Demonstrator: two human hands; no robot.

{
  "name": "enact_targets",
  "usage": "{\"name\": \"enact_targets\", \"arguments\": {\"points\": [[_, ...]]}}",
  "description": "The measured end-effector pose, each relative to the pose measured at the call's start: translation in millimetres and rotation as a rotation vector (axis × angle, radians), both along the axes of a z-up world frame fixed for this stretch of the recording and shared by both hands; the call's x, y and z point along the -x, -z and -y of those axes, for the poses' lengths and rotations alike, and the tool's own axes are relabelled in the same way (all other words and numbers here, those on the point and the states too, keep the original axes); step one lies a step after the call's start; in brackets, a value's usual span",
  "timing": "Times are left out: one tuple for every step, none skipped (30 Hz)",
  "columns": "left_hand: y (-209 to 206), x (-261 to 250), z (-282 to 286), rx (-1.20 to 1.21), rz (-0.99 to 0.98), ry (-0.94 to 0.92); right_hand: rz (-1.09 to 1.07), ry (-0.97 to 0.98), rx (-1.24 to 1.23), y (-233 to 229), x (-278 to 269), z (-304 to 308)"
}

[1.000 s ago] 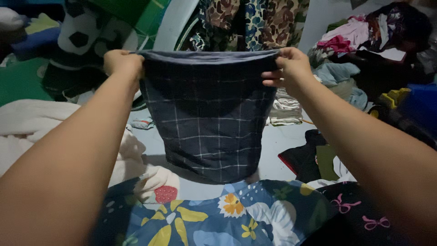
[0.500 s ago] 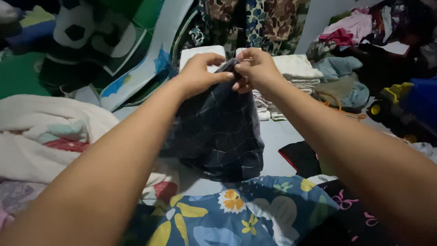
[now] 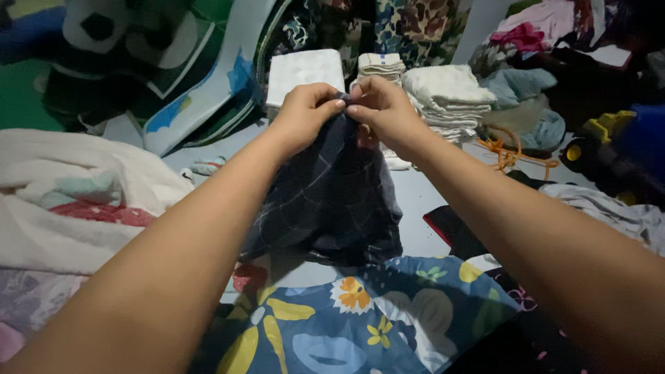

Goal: The person folds a dark checkered sheet into a compact rectangle, smoothing and aligning edges, then places it aside. They then pick up a white towel with red patterns and begin folding it.

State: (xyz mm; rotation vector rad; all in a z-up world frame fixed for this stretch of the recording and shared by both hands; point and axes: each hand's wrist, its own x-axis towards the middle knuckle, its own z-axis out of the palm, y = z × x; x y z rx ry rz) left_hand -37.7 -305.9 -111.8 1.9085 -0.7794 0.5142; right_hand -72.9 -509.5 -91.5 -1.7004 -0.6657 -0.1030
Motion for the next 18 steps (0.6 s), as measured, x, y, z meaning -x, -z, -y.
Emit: {"name": "enact_targets", "arguments": {"points": [[3, -1, -1, -0.006, -0.017, -0.026, 0.005, 0.013, 0.009, 5, -1, 1], [6, -3, -2, -0.012, -0.033, -0.052, 0.010, 0.026, 0.018, 11, -2, 2], [9, -4, -4, -0.018, -0.049, -0.078, 0.015, 0.039, 0.028, 16, -4, 3], [12, -6, -4, -0.007, -0.029, -0.057, 0.032, 0.061, 0.065, 22, -6, 3], [17, -7, -5, 0.004, -0.009, -0.036, 0.048, 0.084, 0.103, 27, -8, 4], [21, -8, -5, 0.016, 0.010, -0.014, 0.064, 0.107, 0.140, 32, -10, 4], [25, -9, -5, 0.028, -0.009, -0.020, 0.085, 0.078, 0.134, 36, -13, 3], [30, -9, -5, 0.040, -0.027, -0.027, 0.107, 0.048, 0.127, 40, -15, 2], [34, -9, -5, 0.053, -0.045, -0.033, 0.129, 0.018, 0.121, 42, -17, 2], [38, -8, -6, 0.067, -0.034, -0.028, 0.137, 0.005, 0.118, 45, -18, 1], [41, -6, -7, 0.081, -0.023, -0.024, 0.146, -0.008, 0.115, 47, -18, 1], [44, -4, -8, 0.094, -0.013, -0.019, 0.153, -0.020, 0.113, 49, -17, 0], [46, -2, -9, 0.073, -0.004, -0.061, 0.144, 0.008, 0.114, 51, -16, -2], [48, 0, -10, 0.052, 0.004, -0.104, 0.133, 0.036, 0.115, 53, -15, -4], [50, 3, -11, 0.030, 0.013, -0.146, 0.123, 0.064, 0.116, 54, -13, -6], [53, 6, -11, 0.030, -0.016, -0.126, 0.063, 0.042, 0.118, 57, -10, -7], [55, 9, -11, 0.030, -0.045, -0.105, 0.003, 0.019, 0.120, 59, -8, -8], [59, 11, -11, 0.030, -0.074, -0.084, -0.058, -0.002, 0.121, 62, -5, -9]]}}
